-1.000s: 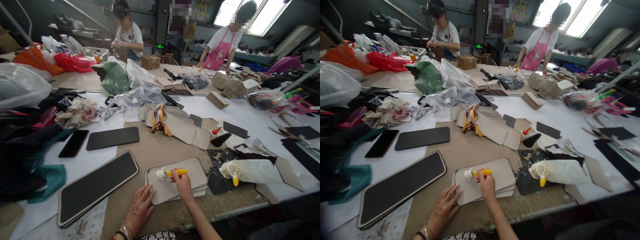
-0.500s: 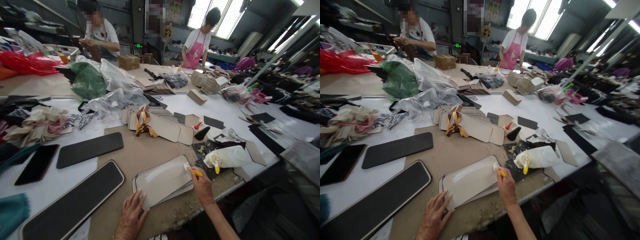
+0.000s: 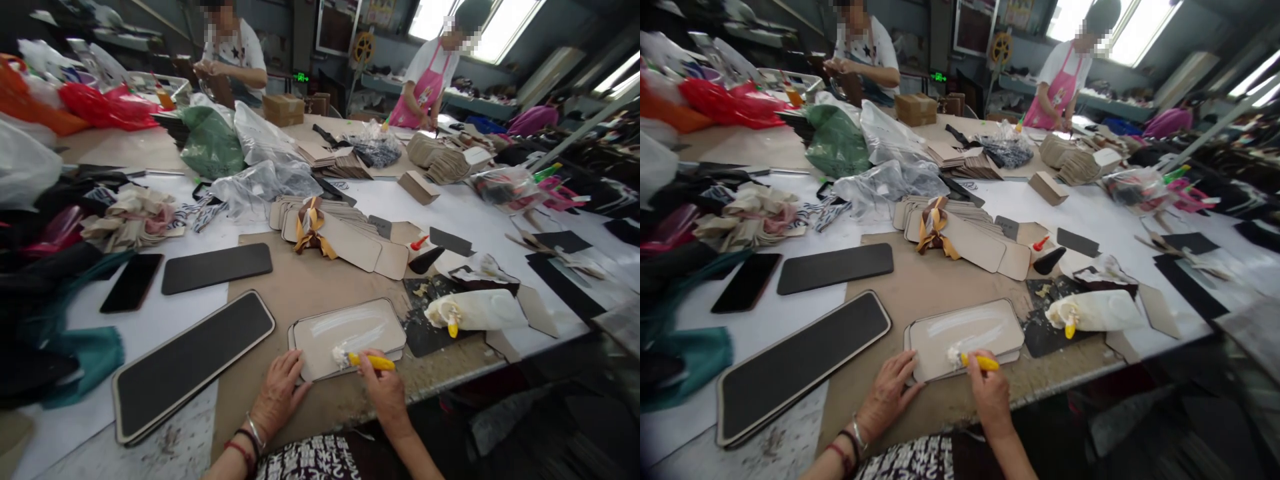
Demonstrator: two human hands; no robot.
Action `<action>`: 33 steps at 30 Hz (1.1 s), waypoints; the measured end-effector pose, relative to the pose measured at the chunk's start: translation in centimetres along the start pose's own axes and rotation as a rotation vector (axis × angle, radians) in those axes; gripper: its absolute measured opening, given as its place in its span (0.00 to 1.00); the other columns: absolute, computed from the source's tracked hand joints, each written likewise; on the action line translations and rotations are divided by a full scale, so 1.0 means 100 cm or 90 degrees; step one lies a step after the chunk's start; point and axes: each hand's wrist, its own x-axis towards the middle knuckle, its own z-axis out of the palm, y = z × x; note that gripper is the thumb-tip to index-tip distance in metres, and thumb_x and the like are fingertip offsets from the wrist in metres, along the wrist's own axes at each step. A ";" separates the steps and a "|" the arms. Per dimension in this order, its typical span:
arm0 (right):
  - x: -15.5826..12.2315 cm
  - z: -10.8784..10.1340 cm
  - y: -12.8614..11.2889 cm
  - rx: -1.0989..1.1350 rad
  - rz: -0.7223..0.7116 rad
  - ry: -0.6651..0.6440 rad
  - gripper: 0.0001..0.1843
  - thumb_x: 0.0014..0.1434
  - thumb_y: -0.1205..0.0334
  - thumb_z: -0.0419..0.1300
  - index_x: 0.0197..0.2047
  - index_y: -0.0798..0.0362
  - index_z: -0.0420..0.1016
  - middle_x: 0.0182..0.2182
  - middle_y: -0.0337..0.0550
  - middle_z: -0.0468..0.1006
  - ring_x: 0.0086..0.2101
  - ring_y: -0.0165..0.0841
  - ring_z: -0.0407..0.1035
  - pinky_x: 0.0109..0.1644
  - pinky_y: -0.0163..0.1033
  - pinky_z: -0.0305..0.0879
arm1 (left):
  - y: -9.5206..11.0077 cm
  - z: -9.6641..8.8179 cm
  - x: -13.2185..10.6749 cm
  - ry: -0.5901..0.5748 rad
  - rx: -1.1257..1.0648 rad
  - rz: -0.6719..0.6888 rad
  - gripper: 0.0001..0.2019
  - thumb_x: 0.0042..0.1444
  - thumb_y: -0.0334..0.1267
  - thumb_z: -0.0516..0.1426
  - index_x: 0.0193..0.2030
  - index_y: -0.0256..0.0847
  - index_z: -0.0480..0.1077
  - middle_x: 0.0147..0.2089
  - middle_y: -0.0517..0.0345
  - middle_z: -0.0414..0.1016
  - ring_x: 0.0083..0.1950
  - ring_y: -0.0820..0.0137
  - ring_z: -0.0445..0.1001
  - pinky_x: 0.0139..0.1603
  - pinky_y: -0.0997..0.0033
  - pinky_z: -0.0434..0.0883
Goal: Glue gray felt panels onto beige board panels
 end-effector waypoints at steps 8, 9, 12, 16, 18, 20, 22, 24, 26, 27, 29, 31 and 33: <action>0.044 -0.073 0.064 -0.216 0.058 0.201 0.30 0.54 0.36 0.45 0.33 0.55 0.71 0.24 0.48 0.76 0.27 0.40 0.72 0.31 0.41 0.65 | -0.003 -0.001 0.001 0.004 -0.008 0.012 0.11 0.54 0.39 0.55 0.43 0.40 0.69 0.49 0.47 0.72 0.50 0.61 0.69 0.48 0.57 0.70; 0.046 -0.077 0.066 -0.236 0.027 0.212 0.29 0.55 0.37 0.45 0.33 0.55 0.71 0.25 0.48 0.76 0.28 0.40 0.72 0.32 0.41 0.66 | -0.004 -0.001 0.001 0.008 -0.008 0.017 0.10 0.55 0.39 0.55 0.43 0.40 0.69 0.49 0.47 0.72 0.50 0.61 0.69 0.48 0.57 0.70; 0.043 -0.069 0.060 -0.266 -0.112 0.206 0.26 0.59 0.42 0.45 0.32 0.55 0.71 0.28 0.49 0.76 0.31 0.38 0.71 0.37 0.42 0.67 | -0.004 0.000 0.000 0.015 -0.008 0.027 0.10 0.55 0.40 0.55 0.43 0.40 0.69 0.49 0.47 0.72 0.50 0.60 0.69 0.47 0.57 0.71; 0.012 -0.023 0.026 -0.218 -0.243 0.133 0.15 0.63 0.54 0.48 0.35 0.54 0.71 0.29 0.46 0.76 0.32 0.34 0.71 0.38 0.38 0.69 | -0.004 0.002 -0.002 0.015 -0.007 0.009 0.11 0.56 0.39 0.54 0.45 0.40 0.68 0.48 0.47 0.71 0.49 0.60 0.70 0.47 0.57 0.71; -0.006 0.001 0.001 -0.148 -0.251 0.084 0.12 0.63 0.59 0.48 0.36 0.53 0.71 0.30 0.44 0.75 0.33 0.33 0.71 0.38 0.36 0.69 | -0.003 0.002 -0.003 0.012 -0.009 0.000 0.12 0.56 0.39 0.54 0.45 0.39 0.68 0.47 0.47 0.72 0.48 0.61 0.70 0.47 0.56 0.72; -0.018 0.020 -0.022 -0.074 -0.238 0.025 0.11 0.63 0.61 0.49 0.36 0.51 0.71 0.30 0.42 0.75 0.32 0.32 0.71 0.37 0.35 0.69 | -0.002 0.001 -0.002 0.012 -0.024 -0.007 0.11 0.56 0.39 0.54 0.45 0.39 0.67 0.46 0.48 0.72 0.47 0.61 0.71 0.46 0.56 0.72; -0.023 0.031 -0.037 -0.022 -0.212 -0.020 0.10 0.62 0.61 0.50 0.34 0.51 0.71 0.29 0.42 0.75 0.31 0.31 0.71 0.37 0.34 0.69 | -0.002 -0.001 -0.001 0.009 -0.044 -0.017 0.10 0.56 0.39 0.54 0.44 0.40 0.67 0.45 0.48 0.72 0.47 0.63 0.71 0.47 0.57 0.72; -0.021 0.039 -0.041 0.009 -0.169 -0.034 0.11 0.61 0.59 0.50 0.33 0.52 0.71 0.28 0.42 0.75 0.31 0.32 0.71 0.36 0.35 0.69 | -0.002 -0.004 0.000 0.005 -0.058 -0.020 0.10 0.56 0.39 0.54 0.44 0.39 0.66 0.45 0.49 0.72 0.46 0.63 0.71 0.47 0.58 0.72; -0.013 0.043 -0.036 0.039 -0.116 -0.034 0.13 0.61 0.55 0.50 0.33 0.53 0.71 0.28 0.44 0.75 0.30 0.33 0.71 0.36 0.36 0.69 | -0.002 -0.006 0.002 -0.001 -0.061 -0.017 0.10 0.56 0.39 0.55 0.44 0.39 0.66 0.45 0.49 0.72 0.46 0.64 0.71 0.46 0.58 0.72; -0.008 0.045 -0.031 0.052 -0.093 -0.038 0.14 0.61 0.54 0.50 0.33 0.53 0.71 0.28 0.44 0.75 0.30 0.34 0.71 0.35 0.36 0.69 | -0.001 -0.007 0.002 -0.001 -0.060 -0.014 0.10 0.56 0.38 0.55 0.43 0.39 0.67 0.45 0.49 0.73 0.46 0.64 0.71 0.46 0.59 0.72; 0.002 0.044 -0.019 0.057 -0.069 -0.040 0.16 0.60 0.51 0.50 0.33 0.54 0.71 0.28 0.45 0.76 0.30 0.34 0.71 0.34 0.36 0.69 | -0.001 -0.009 0.004 0.002 -0.054 -0.010 0.09 0.55 0.38 0.56 0.42 0.39 0.67 0.45 0.49 0.73 0.46 0.64 0.71 0.46 0.59 0.73; 0.011 0.039 -0.010 0.030 -0.077 -0.006 0.18 0.59 0.48 0.51 0.32 0.54 0.71 0.28 0.45 0.75 0.31 0.35 0.71 0.37 0.38 0.69 | 0.000 -0.009 0.005 0.007 -0.046 -0.008 0.08 0.54 0.37 0.56 0.40 0.39 0.68 0.44 0.49 0.73 0.46 0.63 0.71 0.45 0.59 0.73; 0.016 0.034 -0.008 0.002 -0.085 0.041 0.19 0.57 0.46 0.52 0.32 0.54 0.71 0.29 0.46 0.75 0.32 0.36 0.70 0.39 0.40 0.68 | 0.000 -0.009 0.006 0.008 -0.039 -0.009 0.07 0.54 0.37 0.57 0.39 0.39 0.69 0.44 0.49 0.73 0.45 0.63 0.71 0.44 0.58 0.73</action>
